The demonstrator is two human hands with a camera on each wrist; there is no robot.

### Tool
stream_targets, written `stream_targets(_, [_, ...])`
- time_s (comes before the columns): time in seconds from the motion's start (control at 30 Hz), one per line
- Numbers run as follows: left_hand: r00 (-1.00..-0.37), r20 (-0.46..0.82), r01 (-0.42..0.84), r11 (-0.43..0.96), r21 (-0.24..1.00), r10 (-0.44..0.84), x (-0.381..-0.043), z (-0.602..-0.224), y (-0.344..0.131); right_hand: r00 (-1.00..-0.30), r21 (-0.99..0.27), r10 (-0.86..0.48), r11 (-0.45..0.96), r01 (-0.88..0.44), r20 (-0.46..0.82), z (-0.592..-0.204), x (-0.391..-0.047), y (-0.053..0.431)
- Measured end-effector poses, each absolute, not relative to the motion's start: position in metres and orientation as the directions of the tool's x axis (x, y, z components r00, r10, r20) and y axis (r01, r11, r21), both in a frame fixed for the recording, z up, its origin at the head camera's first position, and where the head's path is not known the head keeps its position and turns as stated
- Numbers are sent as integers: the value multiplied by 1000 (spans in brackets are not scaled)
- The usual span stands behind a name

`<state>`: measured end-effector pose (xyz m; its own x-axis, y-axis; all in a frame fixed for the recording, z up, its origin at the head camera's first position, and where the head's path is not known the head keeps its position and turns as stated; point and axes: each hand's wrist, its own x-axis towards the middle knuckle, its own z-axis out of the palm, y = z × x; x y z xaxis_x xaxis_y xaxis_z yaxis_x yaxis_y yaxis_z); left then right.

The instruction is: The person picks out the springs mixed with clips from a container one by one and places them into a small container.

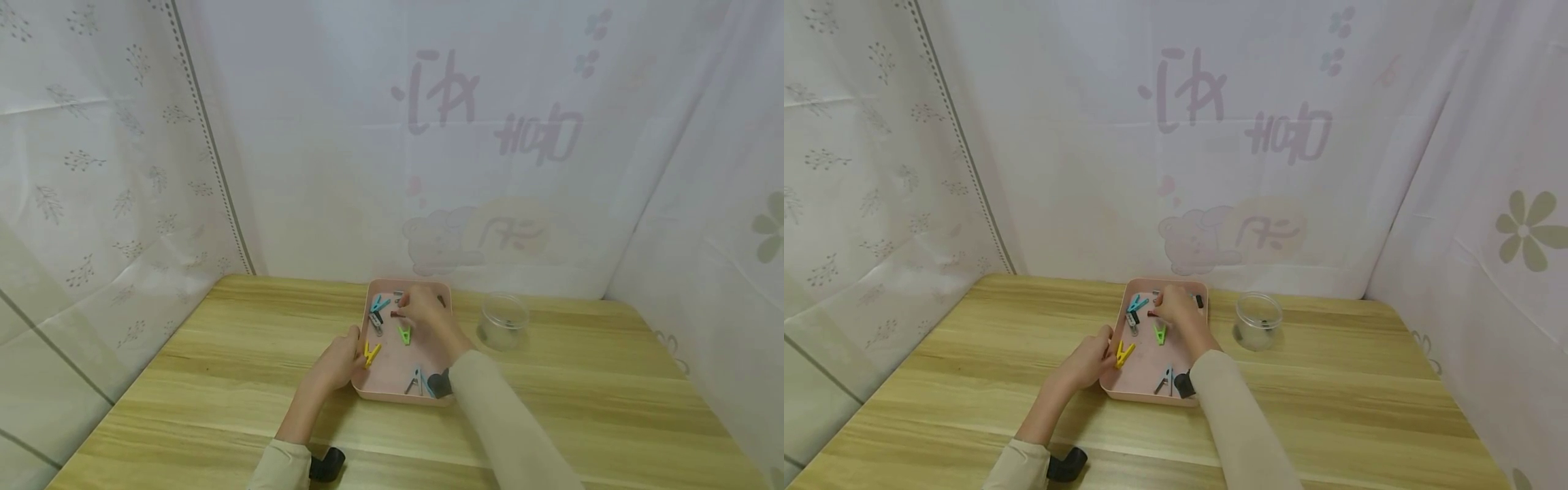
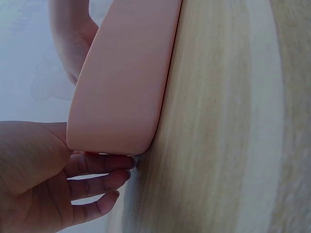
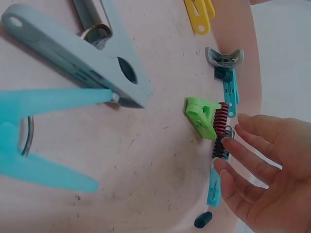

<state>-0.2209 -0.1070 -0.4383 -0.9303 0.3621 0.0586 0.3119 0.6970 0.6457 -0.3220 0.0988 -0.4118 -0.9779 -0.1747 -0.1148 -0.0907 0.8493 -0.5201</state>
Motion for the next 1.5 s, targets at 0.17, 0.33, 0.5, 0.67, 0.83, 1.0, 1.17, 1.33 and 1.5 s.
stream_targets(0.17, [-932,60,308,697,647,357,-222,-439,-108,-977,-524,-170,848,-81,-125,-414,-324,96])
stream_targets(0.33, [-934,56,304,700,646,353,-222,-440,-108,-976,-524,-170,849,-74,-139,-415,-324,96])
stream_targets(0.5, [-934,56,306,707,638,354,-222,-439,-108,-975,-529,-177,845,-81,-135,-417,-326,96])
stream_targets(0.67, [-935,45,296,704,646,351,-222,-438,-108,-975,-538,-172,840,-71,-139,-419,-329,95])
stream_targets(0.83, [-930,62,315,697,644,363,-222,-439,-108,-974,-550,-179,832,-73,-141,-421,-330,95])
stream_targets(1.0, [-926,66,324,694,643,372,-222,-440,-108,-973,-542,-187,836,-83,-139,-425,-331,95])
stream_targets(1.17, [-923,70,331,691,643,378,-222,-441,-108,-978,-535,-164,842,-71,-129,-426,-327,96])
stream_targets(1.33, [-922,70,335,691,640,382,-221,-441,-108,-981,-530,-164,843,-86,-102,-426,-322,96])
stream_targets(1.5, [-921,74,337,689,642,382,-221,-441,-108,-980,-529,-178,843,-103,-93,-428,-324,96])
